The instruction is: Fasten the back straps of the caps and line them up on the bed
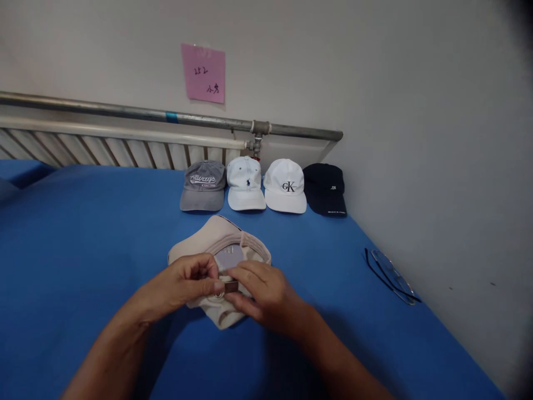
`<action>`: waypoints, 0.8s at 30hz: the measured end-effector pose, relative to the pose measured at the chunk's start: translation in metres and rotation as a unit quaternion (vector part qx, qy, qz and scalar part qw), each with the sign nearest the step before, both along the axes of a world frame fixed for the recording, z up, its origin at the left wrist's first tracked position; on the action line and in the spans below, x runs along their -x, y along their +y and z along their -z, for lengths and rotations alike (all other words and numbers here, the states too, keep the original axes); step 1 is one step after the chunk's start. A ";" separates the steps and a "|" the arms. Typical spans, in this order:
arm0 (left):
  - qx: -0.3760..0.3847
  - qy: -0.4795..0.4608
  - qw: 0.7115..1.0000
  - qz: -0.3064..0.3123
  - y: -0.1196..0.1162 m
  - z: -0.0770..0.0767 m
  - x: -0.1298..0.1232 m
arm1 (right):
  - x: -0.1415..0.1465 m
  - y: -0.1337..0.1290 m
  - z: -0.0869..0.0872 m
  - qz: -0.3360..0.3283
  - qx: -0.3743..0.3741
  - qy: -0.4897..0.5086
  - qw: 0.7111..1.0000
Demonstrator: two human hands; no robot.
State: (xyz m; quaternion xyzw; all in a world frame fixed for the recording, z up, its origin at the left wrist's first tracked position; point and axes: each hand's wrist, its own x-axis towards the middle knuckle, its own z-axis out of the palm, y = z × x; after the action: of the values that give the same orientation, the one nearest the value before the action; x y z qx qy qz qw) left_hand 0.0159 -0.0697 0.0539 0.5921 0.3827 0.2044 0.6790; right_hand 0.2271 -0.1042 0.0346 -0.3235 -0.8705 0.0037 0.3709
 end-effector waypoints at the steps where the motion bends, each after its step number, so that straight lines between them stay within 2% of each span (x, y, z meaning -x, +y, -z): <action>1: 0.005 -0.002 1.000 -0.004 0.001 0.001 0.000 | 0.000 0.000 0.000 0.002 -0.001 -0.004 1.000; 9: -0.013 0.015 1.000 -0.001 0.000 0.002 -0.001 | 0.000 0.002 0.004 0.009 -0.041 -0.013 0.999; 24: 0.012 -0.011 1.000 0.008 -0.001 0.001 0.001 | 0.004 -0.001 0.001 0.032 -0.008 0.017 0.999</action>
State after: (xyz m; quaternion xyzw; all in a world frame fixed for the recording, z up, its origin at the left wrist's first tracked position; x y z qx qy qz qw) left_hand 0.0153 -0.0707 0.0528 0.5847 0.3729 0.2015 0.6917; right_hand 0.2233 -0.1055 0.0339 -0.3482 -0.8533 -0.0098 0.3880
